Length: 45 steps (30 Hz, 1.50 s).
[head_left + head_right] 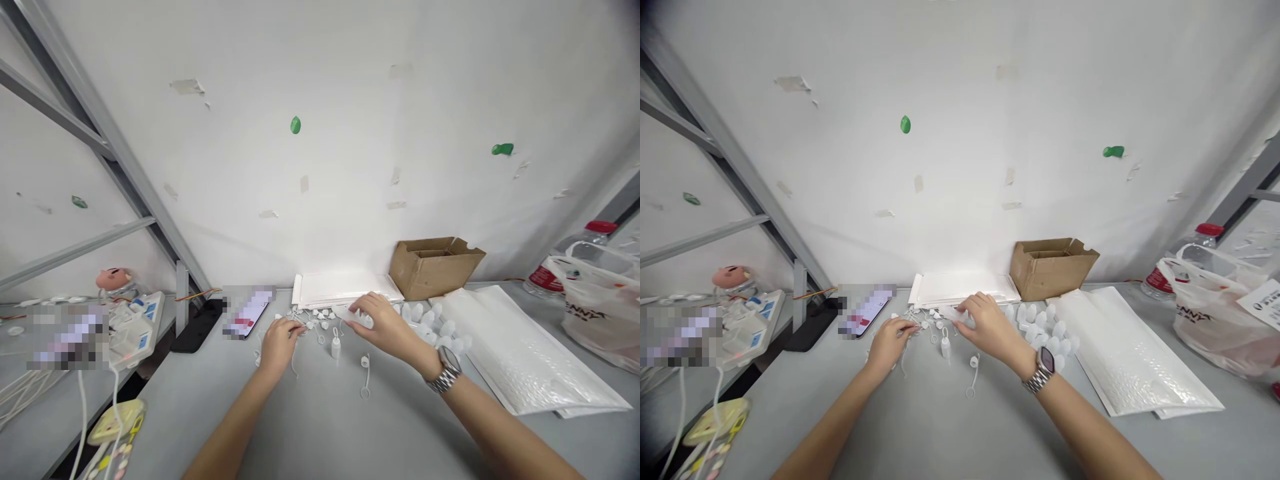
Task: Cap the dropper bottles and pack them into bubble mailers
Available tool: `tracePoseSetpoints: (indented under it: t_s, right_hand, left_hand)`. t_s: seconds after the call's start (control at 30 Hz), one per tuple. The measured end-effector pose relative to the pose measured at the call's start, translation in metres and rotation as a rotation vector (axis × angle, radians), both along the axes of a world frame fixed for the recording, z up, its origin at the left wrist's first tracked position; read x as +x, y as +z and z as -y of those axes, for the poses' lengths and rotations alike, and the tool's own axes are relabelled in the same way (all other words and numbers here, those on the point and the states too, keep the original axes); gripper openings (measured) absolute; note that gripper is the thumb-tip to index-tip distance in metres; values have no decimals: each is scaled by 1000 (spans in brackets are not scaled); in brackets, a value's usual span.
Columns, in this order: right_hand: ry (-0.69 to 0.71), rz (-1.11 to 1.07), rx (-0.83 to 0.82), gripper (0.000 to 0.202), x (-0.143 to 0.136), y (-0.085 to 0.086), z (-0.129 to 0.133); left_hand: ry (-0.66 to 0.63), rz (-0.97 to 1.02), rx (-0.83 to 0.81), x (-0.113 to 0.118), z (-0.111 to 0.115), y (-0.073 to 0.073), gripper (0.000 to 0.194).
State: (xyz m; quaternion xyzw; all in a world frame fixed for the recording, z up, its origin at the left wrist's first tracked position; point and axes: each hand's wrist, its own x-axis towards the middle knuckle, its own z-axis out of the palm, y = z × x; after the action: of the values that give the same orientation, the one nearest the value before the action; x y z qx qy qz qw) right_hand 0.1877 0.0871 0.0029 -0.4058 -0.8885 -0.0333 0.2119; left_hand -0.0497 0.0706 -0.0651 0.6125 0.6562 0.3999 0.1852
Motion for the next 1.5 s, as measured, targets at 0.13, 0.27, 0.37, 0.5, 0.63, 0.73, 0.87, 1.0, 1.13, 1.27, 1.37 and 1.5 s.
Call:
tracePoseSetpoints:
  t_s: [0.13, 0.27, 0.37, 0.5, 0.63, 0.73, 0.87, 1.0, 1.13, 1.27, 1.37, 1.5]
  right_hand:
    - [35, -517, -310, 14, 12, -15, 25]
    - [2, -743, -518, 18, 8, -33, 34]
    - [24, -792, -535, 20, 3, -38, 38]
    - [60, -769, -478, 16, -4, -38, 48]
    - [78, -709, -448, 13, -15, -42, 64]
    - [95, -664, -425, 11, -21, -46, 70]
    - [66, -657, -393, 10, -23, -49, 72]
    - [88, -655, -332, 16, -24, -51, 70]
    - [133, -637, -245, 20, -26, -55, 71]
    - [161, -627, -174, 19, -27, -55, 75]
    - [131, -678, -232, 15, -29, -51, 78]
    - [48, -844, -576, 18, -31, -43, 76]
  left_hand:
    - [50, 220, 18, -1, 2, 3, 14]
    - [75, 450, 5, 0, 4, 8, 20]
    - [74, 626, -24, 3, 8, 14, 27]
    - [50, 809, -36, 16, 19, 24, 31]
    - [-23, 940, -65, 37, 36, 31, 27]
    - [-83, 982, -81, 50, 48, 36, 23]
    - [-117, 960, -77, 56, 55, 42, 19]
    - [-154, 969, -84, 55, 56, 43, 15]
    - [-161, 1001, -137, 56, 56, 40, 16]
    - [-154, 1084, -183, 60, 58, 39, 19]
    - [-160, 1129, -210, 63, 59, 42, 19]
    - [-186, 1159, -262, 64, 58, 46, 25]
